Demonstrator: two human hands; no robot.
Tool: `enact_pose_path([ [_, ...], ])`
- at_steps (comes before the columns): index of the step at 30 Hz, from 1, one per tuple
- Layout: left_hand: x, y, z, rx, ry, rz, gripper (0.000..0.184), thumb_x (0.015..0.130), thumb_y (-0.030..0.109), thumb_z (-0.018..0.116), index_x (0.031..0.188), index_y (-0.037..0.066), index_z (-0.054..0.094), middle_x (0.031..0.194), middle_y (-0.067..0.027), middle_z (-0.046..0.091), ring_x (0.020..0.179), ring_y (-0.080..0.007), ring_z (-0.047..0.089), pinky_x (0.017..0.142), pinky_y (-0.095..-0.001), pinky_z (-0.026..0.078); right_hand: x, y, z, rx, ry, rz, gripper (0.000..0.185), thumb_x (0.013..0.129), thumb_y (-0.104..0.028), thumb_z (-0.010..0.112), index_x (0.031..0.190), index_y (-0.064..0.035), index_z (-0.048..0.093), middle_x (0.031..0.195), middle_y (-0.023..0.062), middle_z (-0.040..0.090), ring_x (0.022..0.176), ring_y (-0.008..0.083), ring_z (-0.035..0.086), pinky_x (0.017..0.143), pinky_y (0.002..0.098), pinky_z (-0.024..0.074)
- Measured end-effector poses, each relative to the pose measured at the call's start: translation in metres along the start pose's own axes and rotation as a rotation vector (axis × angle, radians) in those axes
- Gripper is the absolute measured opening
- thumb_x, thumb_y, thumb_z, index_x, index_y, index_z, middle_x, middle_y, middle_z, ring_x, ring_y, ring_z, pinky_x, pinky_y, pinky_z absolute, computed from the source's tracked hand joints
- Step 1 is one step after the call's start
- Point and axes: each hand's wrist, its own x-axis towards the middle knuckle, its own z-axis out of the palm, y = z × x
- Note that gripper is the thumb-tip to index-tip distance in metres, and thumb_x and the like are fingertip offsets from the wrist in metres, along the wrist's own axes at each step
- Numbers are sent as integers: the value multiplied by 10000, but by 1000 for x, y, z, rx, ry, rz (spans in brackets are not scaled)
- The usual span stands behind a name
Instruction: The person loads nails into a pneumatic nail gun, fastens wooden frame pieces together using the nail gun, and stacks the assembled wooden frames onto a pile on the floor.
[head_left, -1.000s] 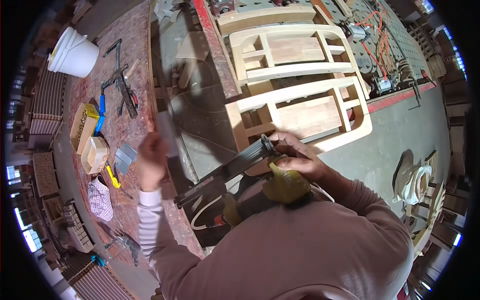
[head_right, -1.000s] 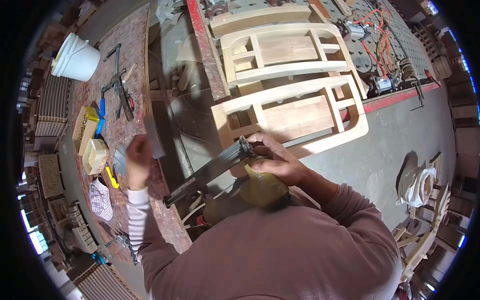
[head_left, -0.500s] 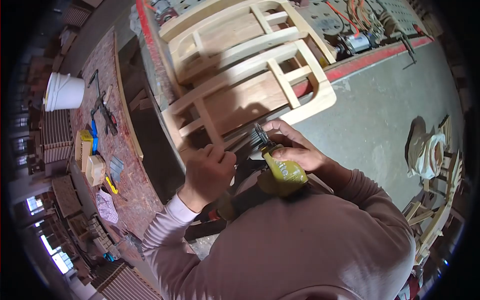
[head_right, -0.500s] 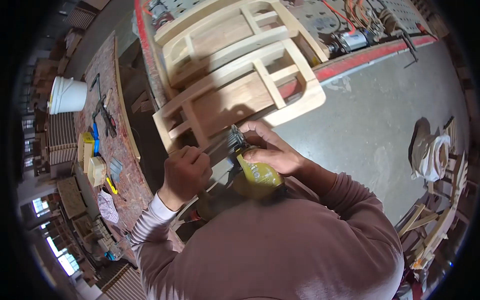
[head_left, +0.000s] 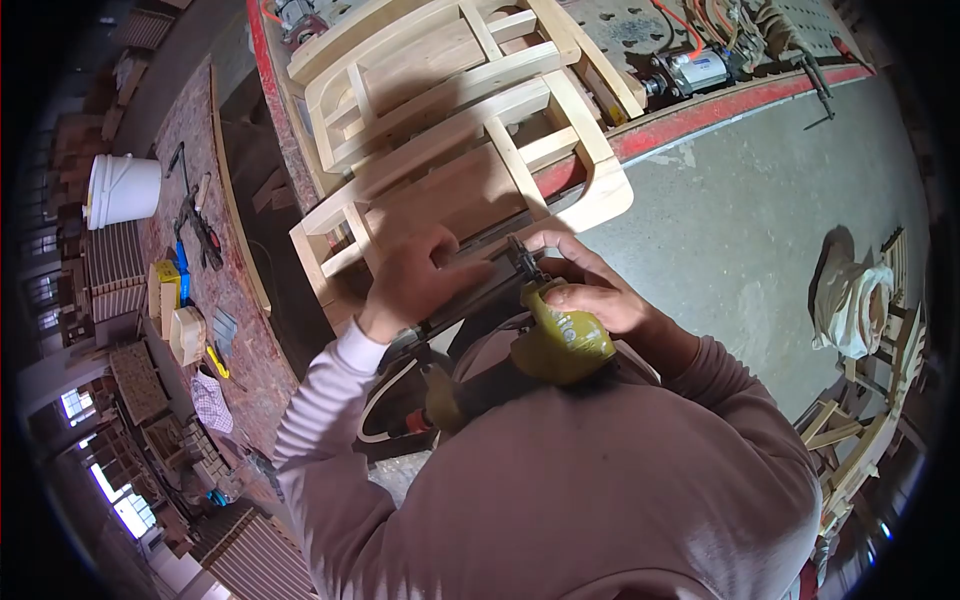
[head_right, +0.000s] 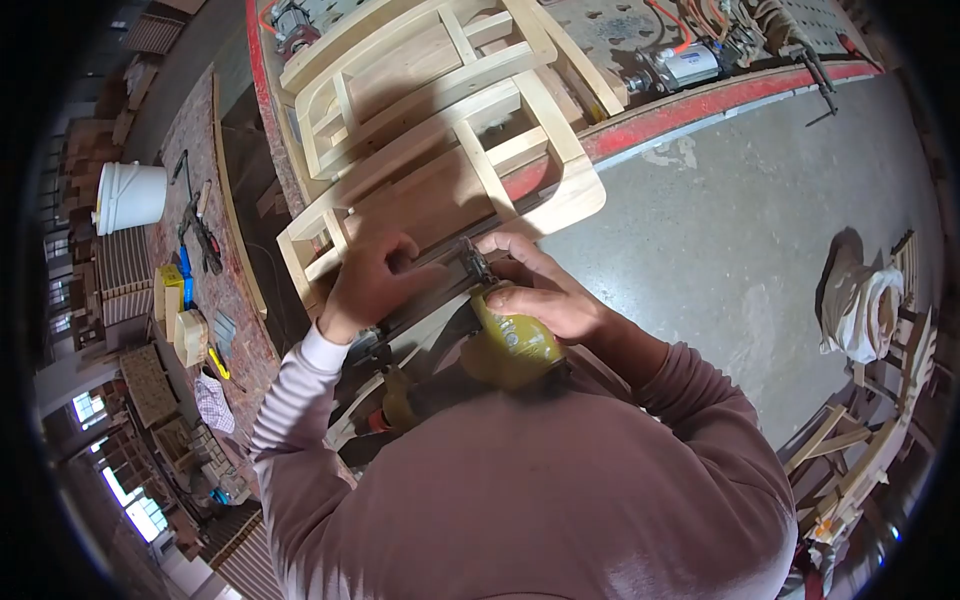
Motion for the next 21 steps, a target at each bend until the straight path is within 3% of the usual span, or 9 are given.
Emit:
enact_pose_path([
  [2, 7, -3, -3, 31, -17, -167, 308, 834, 326, 786, 828, 71, 612, 705, 12, 501, 564, -113, 409, 542, -277, 361, 7, -1, -6, 22, -65, -29, 477, 900, -6, 526, 1358, -55, 403, 1197, 130, 573, 911, 133, 534, 805, 239, 410],
  [4, 1, 5, -41, 133, -163, -288, 293, 879, 340, 744, 902, 66, 642, 709, 14, 505, 556, -102, 425, 555, -275, 371, 9, -8, -10, 31, -28, -12, 522, 874, -32, 533, 1376, -48, 390, 1193, 141, 575, 941, 157, 542, 819, 255, 415],
  [5, -11, -22, -59, 309, -78, 3, 294, 937, 350, 683, 975, 60, 659, 752, 16, 550, 595, -99, 458, 571, -275, 386, 6, -12, -12, 45, 13, 8, 570, 849, -58, 539, 1395, -41, 377, 1189, 152, 577, 971, 181, 550, 833, 271, 421],
  [7, -45, -49, -104, -28, -32, -91, 255, 963, 300, 652, 1053, 62, 671, 818, -8, 620, 657, -115, 537, 600, -273, 432, 6, -17, -14, 76, 98, 46, 669, 798, -109, 551, 1431, -28, 352, 1180, 174, 580, 1031, 230, 566, 860, 303, 433],
  [9, -83, -88, -134, -124, 32, -351, 279, 985, 282, 625, 1146, 56, 660, 881, -60, 665, 716, -147, 596, 644, -294, 482, 14, -15, -16, 71, 105, 37, 666, 798, -115, 545, 1429, -25, 354, 1175, 178, 583, 1026, 234, 574, 860, 307, 437],
  [13, -104, -126, -124, -435, 143, -366, 351, 1022, 330, 543, 1171, 25, 632, 841, -58, 637, 724, -142, 587, 712, -308, 516, 30, -6, -15, 67, 131, -15, 657, 798, -132, 526, 1424, -19, 362, 1160, 192, 593, 1009, 246, 597, 858, 317, 451],
  [17, -71, -133, -85, -1012, 303, -200, 435, 1027, 390, 505, 1150, -5, 641, 899, -86, 658, 773, -156, 598, 760, -308, 507, 51, -15, -11, -51, 64, -82, 645, 800, -115, 526, 1420, -28, 373, 1158, 203, 596, 981, 256, 625, 860, 336, 464],
  [18, -64, -131, -86, -1014, 296, -191, 435, 1027, 390, 505, 1150, -5, 641, 899, -86, 658, 773, -156, 598, 760, -308, 507, 54, -18, -17, -57, 71, -88, 645, 800, -115, 526, 1420, -28, 373, 1158, 203, 596, 981, 256, 625, 860, 336, 464],
  [21, -57, -112, -91, -1154, 346, -168, 312, 991, 258, 587, 1146, -7, 646, 1005, -89, 682, 833, -150, 615, 783, -271, 503, 56, -15, -34, -23, 117, -15, 626, 803, -91, 513, 1413, -34, 384, 1166, 200, 592, 987, 252, 625, 874, 343, 462],
])
